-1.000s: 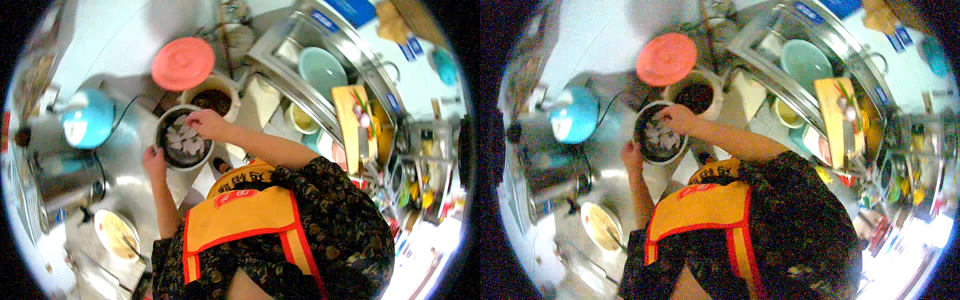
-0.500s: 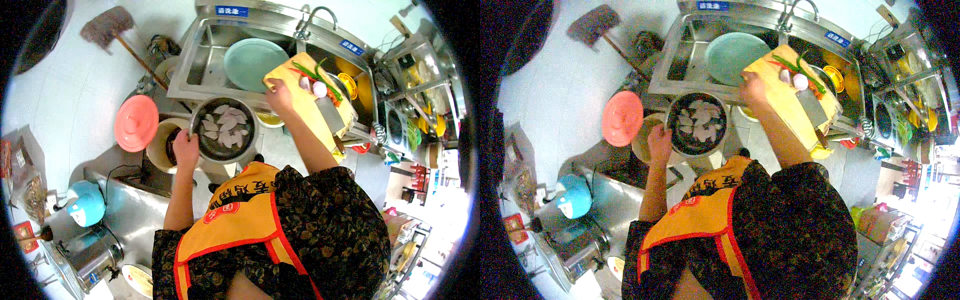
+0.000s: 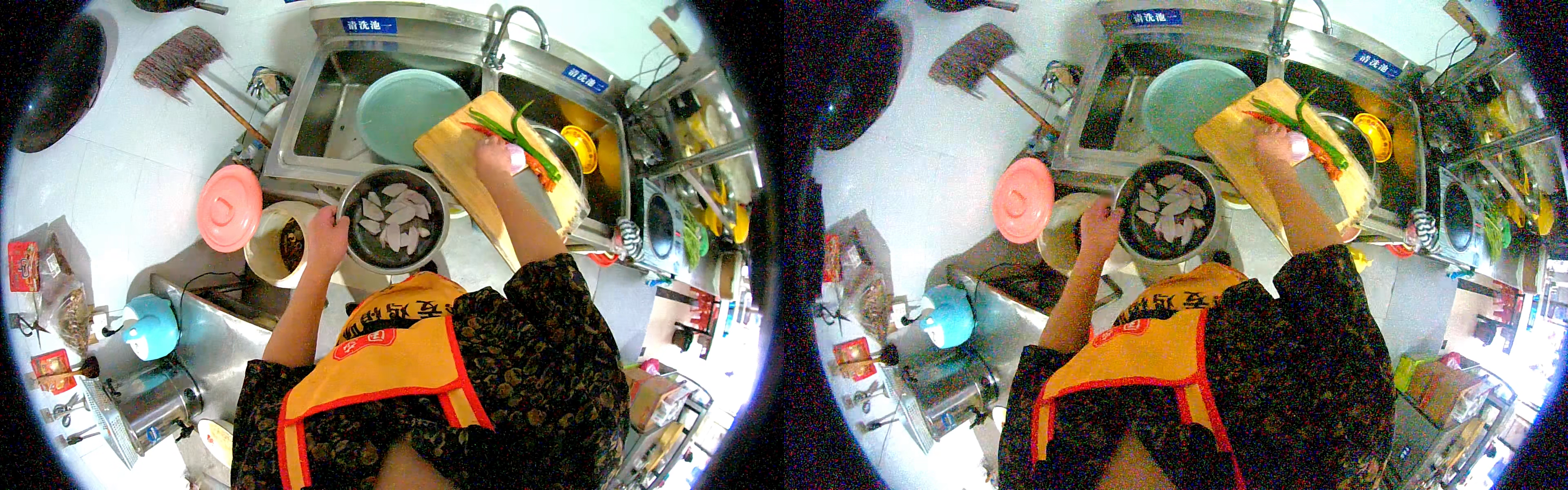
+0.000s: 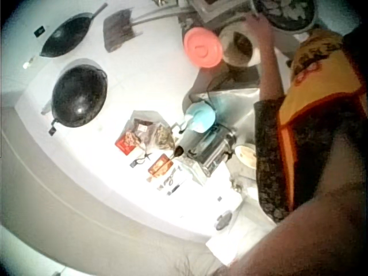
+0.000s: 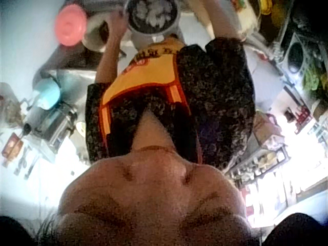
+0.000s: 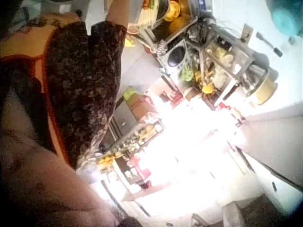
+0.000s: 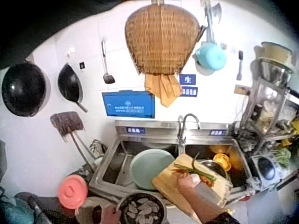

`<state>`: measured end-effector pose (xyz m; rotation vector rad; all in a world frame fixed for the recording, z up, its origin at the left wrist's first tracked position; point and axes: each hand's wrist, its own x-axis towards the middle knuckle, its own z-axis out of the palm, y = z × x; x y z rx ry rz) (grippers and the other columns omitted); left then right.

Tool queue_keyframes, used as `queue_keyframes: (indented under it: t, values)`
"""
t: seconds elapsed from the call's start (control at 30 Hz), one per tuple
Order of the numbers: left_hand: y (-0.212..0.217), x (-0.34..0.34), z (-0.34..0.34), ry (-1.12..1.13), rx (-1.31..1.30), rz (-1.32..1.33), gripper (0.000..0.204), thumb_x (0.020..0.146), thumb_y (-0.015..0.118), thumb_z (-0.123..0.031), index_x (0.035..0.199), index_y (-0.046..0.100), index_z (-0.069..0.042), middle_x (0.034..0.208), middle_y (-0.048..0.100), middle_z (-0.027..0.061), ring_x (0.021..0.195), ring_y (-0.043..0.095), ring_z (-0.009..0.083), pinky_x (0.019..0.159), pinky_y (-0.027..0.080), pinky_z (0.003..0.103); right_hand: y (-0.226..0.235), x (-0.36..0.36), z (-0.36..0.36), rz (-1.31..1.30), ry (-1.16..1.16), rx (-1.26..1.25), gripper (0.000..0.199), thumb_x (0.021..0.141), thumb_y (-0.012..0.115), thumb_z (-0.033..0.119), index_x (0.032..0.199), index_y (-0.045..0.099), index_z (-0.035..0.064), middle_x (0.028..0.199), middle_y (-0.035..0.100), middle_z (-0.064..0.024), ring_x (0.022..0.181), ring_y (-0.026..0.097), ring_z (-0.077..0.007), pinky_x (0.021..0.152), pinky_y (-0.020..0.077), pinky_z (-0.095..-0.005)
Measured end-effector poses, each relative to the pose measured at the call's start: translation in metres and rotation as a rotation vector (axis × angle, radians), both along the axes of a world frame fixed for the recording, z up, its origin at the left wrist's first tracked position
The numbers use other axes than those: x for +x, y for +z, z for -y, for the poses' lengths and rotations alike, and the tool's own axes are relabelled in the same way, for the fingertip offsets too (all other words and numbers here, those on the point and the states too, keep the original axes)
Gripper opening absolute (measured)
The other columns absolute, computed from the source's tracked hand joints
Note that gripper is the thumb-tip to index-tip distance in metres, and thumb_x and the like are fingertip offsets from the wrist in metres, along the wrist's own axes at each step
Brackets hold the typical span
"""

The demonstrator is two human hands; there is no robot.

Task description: The person slices a red onion into rings using a cleaver on a wooden cutting board, then transfers the onion rings into a metal bowl containing other sliced ingredients.

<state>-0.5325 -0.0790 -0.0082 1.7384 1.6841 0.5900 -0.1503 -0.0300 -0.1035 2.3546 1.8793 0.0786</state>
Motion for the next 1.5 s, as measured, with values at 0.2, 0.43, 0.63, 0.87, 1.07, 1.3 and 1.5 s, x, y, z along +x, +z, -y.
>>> queue_keyframes:
  t: [0.2, 0.43, 0.63, 0.87, 1.07, 1.3, 1.5]
  values:
    - [0.01, -0.039, 0.007, 0.074, 0.052, -0.038, 0.021, 0.078, 0.06, -0.014, 0.091, 0.063, 0.002, 0.074, 0.061, 0.0176, 0.066, 0.059, 0.0267, 0.064, 0.045, 0.037, -0.002, 0.009, 0.0, -0.675, -0.135, 0.235, 0.022, 0.079, 0.06, 0.011, 0.097, 0.068, 0.0032, 0.102, 0.064, -0.017, 0.086, 0.064, -0.0296, 0.071, 0.0536, -0.0411]
    - [-0.015, -0.175, 0.058, 0.421, -0.019, 0.185, 0.024, 0.079, 0.06, -0.012, 0.096, 0.063, 0.004, 0.077, 0.064, 0.0124, 0.071, 0.061, 0.019, 0.068, 0.047, 0.031, 0.094, -0.17, 0.004, -2.469, -0.015, -0.382, 0.046, 0.08, 0.055, 0.003, 0.126, 0.049, -0.0006, 0.124, 0.055, -0.0163, 0.112, 0.055, -0.0266, 0.093, 0.0483, -0.041]
    - [-0.012, -0.301, 0.146, 0.844, 0.072, 0.085, 0.025, 0.08, 0.06, -0.014, 0.097, 0.064, 0.004, 0.078, 0.067, 0.0115, 0.072, 0.062, 0.0174, 0.068, 0.049, 0.031, 0.11, -0.377, 0.015, -2.452, 0.189, -1.095, 0.06, 0.074, 0.059, -0.001, 0.132, 0.045, 0.0001, 0.125, 0.055, -0.0137, 0.112, 0.056, -0.0257, 0.098, 0.0447, -0.0424]
    - [-0.054, -0.418, 0.294, 1.334, 0.066, 0.093, 0.024, 0.076, 0.059, -0.014, 0.092, 0.065, 0.003, 0.069, 0.063, 0.0094, 0.06, 0.056, 0.0153, 0.06, 0.045, 0.03, 0.125, -0.558, 0.067, -2.208, 0.455, -1.383, 0.064, 0.073, 0.061, -0.009, 0.134, 0.044, 0.0017, 0.124, 0.054, -0.0084, 0.113, 0.054, -0.021, 0.102, 0.0416, -0.0415]
    - [-0.064, -0.444, 0.349, 1.442, 0.091, 0.022, 0.018, 0.076, 0.06, -0.009, 0.085, 0.065, 0.005, 0.067, 0.063, 0.0106, 0.062, 0.057, 0.0127, 0.06, 0.045, 0.03, 0.121, -0.634, 0.103, -1.987, 0.62, -1.237, 0.061, 0.068, 0.066, -0.005, 0.127, 0.051, 0.0017, 0.121, 0.056, -0.0062, 0.112, 0.053, -0.0186, 0.1, 0.0396, -0.032]
    - [-0.019, -0.425, 0.289, 1.095, 0.286, -0.524, 0.053, 0.085, 0.064, -0.021, 0.13, 0.047, 0.001, 0.134, 0.047, 0.0206, 0.12, 0.048, 0.0353, 0.101, 0.038, 0.04, 0.115, -0.641, 0.111, -1.74, 0.815, -0.753, 0.049, 0.071, 0.066, 0.001, 0.119, 0.054, 0.0051, 0.112, 0.06, -0.0077, 0.106, 0.057, -0.02, 0.094, 0.0442, -0.0312]
    - [0.029, -0.295, 0.136, 0.649, 0.098, 1.235, 0.047, 0.096, 0.051, -0.019, 0.137, 0.034, -0.005, 0.122, 0.053, 0.0099, 0.107, 0.054, 0.0168, 0.09, 0.045, 0.029, 0.135, -0.58, 0.109, -1.439, 0.804, -0.222, 0.049, 0.074, 0.062, -0.005, 0.12, 0.049, 0.0043, 0.118, 0.053, -0.0099, 0.106, 0.055, -0.0224, 0.087, 0.0481, -0.0304]
